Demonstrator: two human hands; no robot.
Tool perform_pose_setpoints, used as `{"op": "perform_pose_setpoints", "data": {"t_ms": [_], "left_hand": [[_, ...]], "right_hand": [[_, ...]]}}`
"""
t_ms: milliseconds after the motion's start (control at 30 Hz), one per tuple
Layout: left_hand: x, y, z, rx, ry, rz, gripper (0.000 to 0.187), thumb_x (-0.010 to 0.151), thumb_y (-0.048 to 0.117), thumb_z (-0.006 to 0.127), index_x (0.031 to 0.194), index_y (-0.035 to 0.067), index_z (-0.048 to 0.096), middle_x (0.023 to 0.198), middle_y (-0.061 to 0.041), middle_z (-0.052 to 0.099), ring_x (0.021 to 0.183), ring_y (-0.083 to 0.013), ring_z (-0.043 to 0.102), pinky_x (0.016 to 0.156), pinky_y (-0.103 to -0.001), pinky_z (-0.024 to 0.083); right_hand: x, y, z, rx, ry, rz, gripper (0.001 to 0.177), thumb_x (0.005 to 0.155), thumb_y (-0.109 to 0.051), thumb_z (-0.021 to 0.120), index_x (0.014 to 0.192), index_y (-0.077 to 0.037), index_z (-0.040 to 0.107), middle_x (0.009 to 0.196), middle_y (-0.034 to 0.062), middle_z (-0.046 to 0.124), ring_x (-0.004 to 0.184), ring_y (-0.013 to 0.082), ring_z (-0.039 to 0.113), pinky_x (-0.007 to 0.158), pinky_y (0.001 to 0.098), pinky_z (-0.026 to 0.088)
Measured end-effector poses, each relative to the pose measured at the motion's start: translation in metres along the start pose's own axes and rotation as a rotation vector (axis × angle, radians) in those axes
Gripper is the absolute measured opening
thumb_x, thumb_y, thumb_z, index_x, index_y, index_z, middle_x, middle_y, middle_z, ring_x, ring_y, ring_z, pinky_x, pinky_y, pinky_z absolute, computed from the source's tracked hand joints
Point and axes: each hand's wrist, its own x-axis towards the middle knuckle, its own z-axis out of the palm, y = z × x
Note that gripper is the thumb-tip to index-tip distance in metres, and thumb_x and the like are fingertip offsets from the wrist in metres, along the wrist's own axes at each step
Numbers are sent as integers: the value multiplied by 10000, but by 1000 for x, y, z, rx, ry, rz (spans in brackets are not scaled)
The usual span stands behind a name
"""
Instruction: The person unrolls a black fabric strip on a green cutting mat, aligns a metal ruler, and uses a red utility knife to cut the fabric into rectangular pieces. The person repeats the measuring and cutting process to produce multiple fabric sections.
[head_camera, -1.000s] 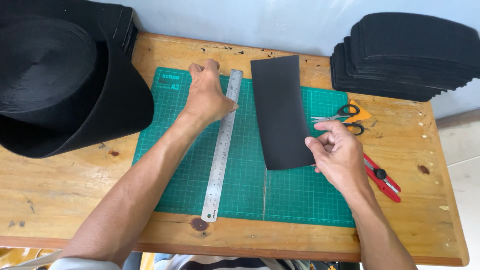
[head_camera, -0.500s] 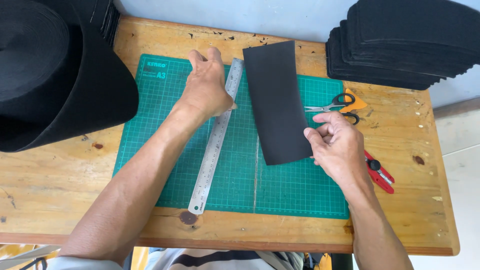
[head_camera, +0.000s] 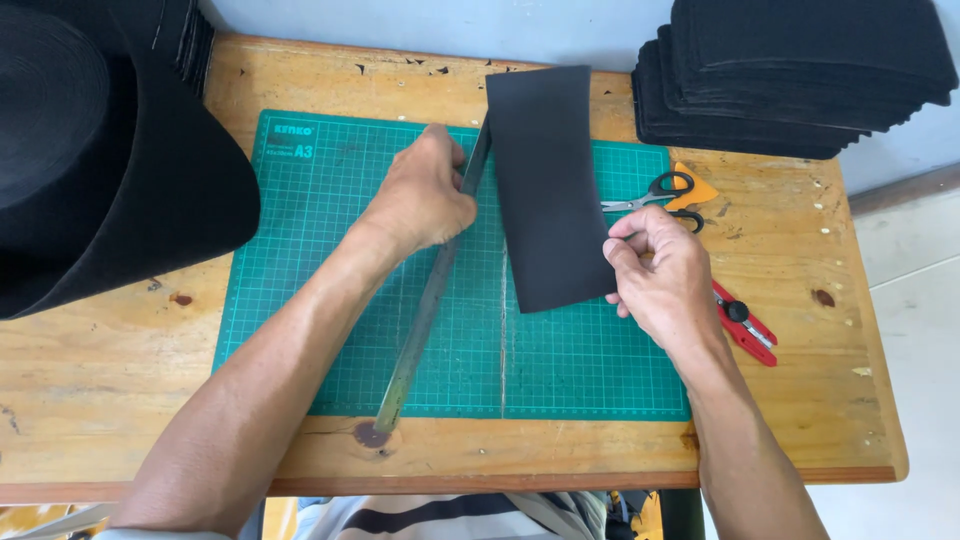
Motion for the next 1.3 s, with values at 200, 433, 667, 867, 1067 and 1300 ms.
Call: {"op": "perform_pose_setpoints", "data": {"t_ms": [200, 433, 667, 867, 1067, 1300], "left_hand": [[-45, 18, -35, -57, 16, 41, 302, 935, 129, 614, 1229, 60, 626, 908, -146, 705, 874, -331, 751, 820, -504, 573], [-71, 10, -37, -44, -344, 302, 313, 958, 14, 587, 1223, 76, 742, 882, -212, 724, 783, -343, 763, 797, -472, 613], [-65, -15, -1, 104, -326, 545, 169, 997, 75, 604, 1117, 88, 722, 954, -197, 676, 924, -425, 706, 828, -523, 582], [-56, -28, 23, 179, -153, 745, 120, 1016, 143, 623, 1045, 126, 739, 966, -95, 595, 956, -307, 671, 871, -438, 579], [-60, -32, 24, 229, -117, 786, 109, 1005, 139, 641, 1035, 114, 743, 984, -101, 599, 987, -332, 646, 918, -483, 556], [-67, -30, 22, 230, -97, 790, 154, 1029, 215, 625, 1079, 137, 747, 992, -75, 588, 962, -302, 619, 851, -454, 541]], "right_hand": [[2, 5, 3, -24, 3, -14, 126, 960, 34, 597, 1058, 86, 657, 810, 250, 682, 507, 204, 693, 356, 241, 538], [15, 34, 4, -87, -32, -105, 113, 922, 6, 695, 1018, 60, 670, 757, 184, 696, 465, 111, 614, 331, 194, 459], [5, 14, 0, -12, -71, -64, 127, 920, 12, 673, 1025, 77, 642, 761, 222, 691, 441, 145, 617, 301, 226, 469], [17, 35, -4, -132, -27, -135, 75, 923, 9, 706, 981, 42, 672, 766, 171, 703, 480, 101, 595, 338, 217, 434], [6, 13, -9, -66, -50, -94, 44, 915, 16, 689, 955, 30, 678, 720, 171, 699, 431, 138, 616, 336, 228, 474], [1, 11, -10, 13, -52, 4, 46, 920, 36, 648, 959, 55, 663, 693, 177, 666, 457, 164, 647, 351, 242, 534]]}}
